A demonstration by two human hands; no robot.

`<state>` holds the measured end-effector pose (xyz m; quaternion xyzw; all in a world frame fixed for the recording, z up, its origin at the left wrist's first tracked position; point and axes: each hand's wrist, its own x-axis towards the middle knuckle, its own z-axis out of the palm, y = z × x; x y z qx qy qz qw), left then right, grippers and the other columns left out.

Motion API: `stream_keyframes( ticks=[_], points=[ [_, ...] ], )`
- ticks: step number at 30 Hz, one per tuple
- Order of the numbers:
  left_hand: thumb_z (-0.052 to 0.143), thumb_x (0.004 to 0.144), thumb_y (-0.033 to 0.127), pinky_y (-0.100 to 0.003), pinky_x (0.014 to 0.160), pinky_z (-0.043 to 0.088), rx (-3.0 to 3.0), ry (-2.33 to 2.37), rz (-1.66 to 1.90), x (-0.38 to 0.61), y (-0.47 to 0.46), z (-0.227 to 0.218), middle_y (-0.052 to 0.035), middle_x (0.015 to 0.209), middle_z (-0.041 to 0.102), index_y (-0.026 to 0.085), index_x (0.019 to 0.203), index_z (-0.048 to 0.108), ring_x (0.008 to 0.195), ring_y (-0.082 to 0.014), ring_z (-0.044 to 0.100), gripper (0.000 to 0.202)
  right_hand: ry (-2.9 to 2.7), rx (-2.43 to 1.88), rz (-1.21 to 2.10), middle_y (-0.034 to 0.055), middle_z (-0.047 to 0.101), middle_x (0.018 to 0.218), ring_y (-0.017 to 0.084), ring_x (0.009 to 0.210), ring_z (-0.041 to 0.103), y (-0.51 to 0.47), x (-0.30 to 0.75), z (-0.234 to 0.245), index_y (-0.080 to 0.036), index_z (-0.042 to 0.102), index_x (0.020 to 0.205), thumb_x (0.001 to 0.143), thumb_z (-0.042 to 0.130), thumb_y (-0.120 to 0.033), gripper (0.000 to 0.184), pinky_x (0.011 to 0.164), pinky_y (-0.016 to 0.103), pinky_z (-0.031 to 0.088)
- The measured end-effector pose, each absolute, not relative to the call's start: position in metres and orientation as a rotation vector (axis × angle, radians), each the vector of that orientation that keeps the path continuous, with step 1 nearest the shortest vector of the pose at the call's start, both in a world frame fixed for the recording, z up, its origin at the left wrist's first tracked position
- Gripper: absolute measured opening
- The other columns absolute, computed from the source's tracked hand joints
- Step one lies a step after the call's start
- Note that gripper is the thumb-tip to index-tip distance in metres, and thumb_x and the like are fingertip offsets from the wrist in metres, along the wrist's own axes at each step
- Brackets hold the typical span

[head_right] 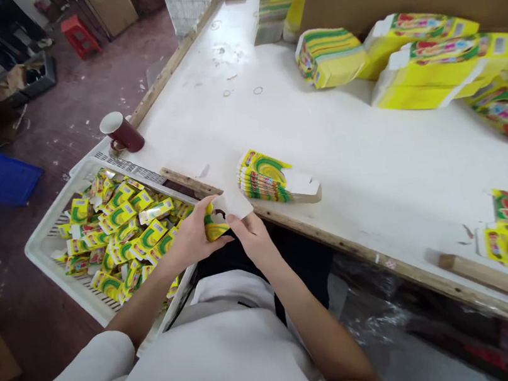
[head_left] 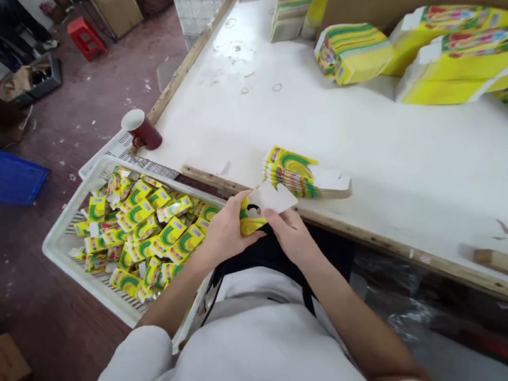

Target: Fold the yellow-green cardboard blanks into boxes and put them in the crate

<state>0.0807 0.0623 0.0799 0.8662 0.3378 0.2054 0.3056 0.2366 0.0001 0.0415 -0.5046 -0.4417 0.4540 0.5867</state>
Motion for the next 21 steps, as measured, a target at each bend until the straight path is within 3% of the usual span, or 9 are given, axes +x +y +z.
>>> stream_keyframes(
  ticks=[5,9,12,14,16,19,21],
  points=[
    [0.076,0.073,0.032,-0.039,0.093,0.051,2.317,0.808,0.532,0.084,0.057,0.072,-0.0114,0.131,0.055,0.026,0.138,0.035,0.119,-0.0296,0.059,0.078,-0.92,-1.11,1.27,0.0066,0.065,0.133,0.024,0.127,0.059,0.008,0.23,0.039,-0.027,0.057,0.135,0.093,0.053,-0.054,0.05,0.108,0.045,0.049],
    [0.073,0.068,0.022,-0.036,0.085,0.053,2.215,0.861,0.545,0.084,0.057,0.066,-0.0073,0.12,0.059,0.026,0.123,0.045,0.103,-0.0257,0.065,0.062,-0.994,-1.089,1.254,0.0082,0.058,0.143,0.024,0.136,0.052,0.005,0.232,0.04,-0.026,0.042,0.148,0.093,0.045,-0.064,0.067,0.114,0.046,0.043],
    [0.074,0.065,0.023,-0.036,0.08,0.053,2.116,0.862,0.58,0.084,0.06,0.063,-0.0086,0.117,0.057,0.023,0.123,0.044,0.093,-0.0239,0.066,0.065,-1.317,-1.126,1.06,0.0091,0.042,0.156,0.026,0.145,0.039,0.0,0.237,0.044,-0.025,0.034,0.153,0.091,0.056,-0.054,0.072,0.119,0.047,0.034],
    [0.075,0.063,0.023,-0.037,0.083,0.053,2.113,0.846,0.634,0.085,0.062,0.062,-0.0123,0.123,0.052,0.021,0.126,0.04,0.098,-0.0249,0.064,0.072,-1.52,-1.175,0.914,0.0069,0.037,0.159,0.025,0.146,0.037,-0.003,0.24,0.047,-0.028,0.044,0.148,0.093,0.059,-0.038,0.058,0.12,0.047,0.033],
    [0.074,0.063,0.021,-0.038,0.086,0.052,2.157,0.882,0.664,0.083,0.064,0.064,-0.0144,0.125,0.049,0.019,0.129,0.037,0.106,-0.0265,0.062,0.076,-1.585,-1.218,0.792,0.0055,0.043,0.156,0.023,0.141,0.045,-0.004,0.242,0.047,-0.031,0.059,0.136,0.095,0.054,-0.027,0.041,0.117,0.045,0.038],
    [0.074,0.065,0.023,-0.04,0.09,0.05,2.246,0.994,0.576,0.076,0.066,0.071,-0.011,0.116,0.057,0.02,0.126,0.041,0.106,-0.0275,0.061,0.069,-1.541,-1.263,0.672,0.0059,0.053,0.148,0.024,0.134,0.054,-0.005,0.247,0.044,-0.031,0.071,0.117,0.094,0.055,-0.024,0.029,0.112,0.046,0.045],
    [0.075,0.066,0.025,-0.041,0.092,0.049,2.295,1.027,0.499,0.07,0.068,0.077,-0.0091,0.114,0.061,0.022,0.122,0.047,0.106,-0.028,0.062,0.063,-1.581,-1.261,0.697,0.0066,0.051,0.149,0.025,0.134,0.053,-0.006,0.251,0.042,-0.031,0.072,0.117,0.092,0.059,-0.025,0.028,0.111,0.047,0.046]
  ],
)
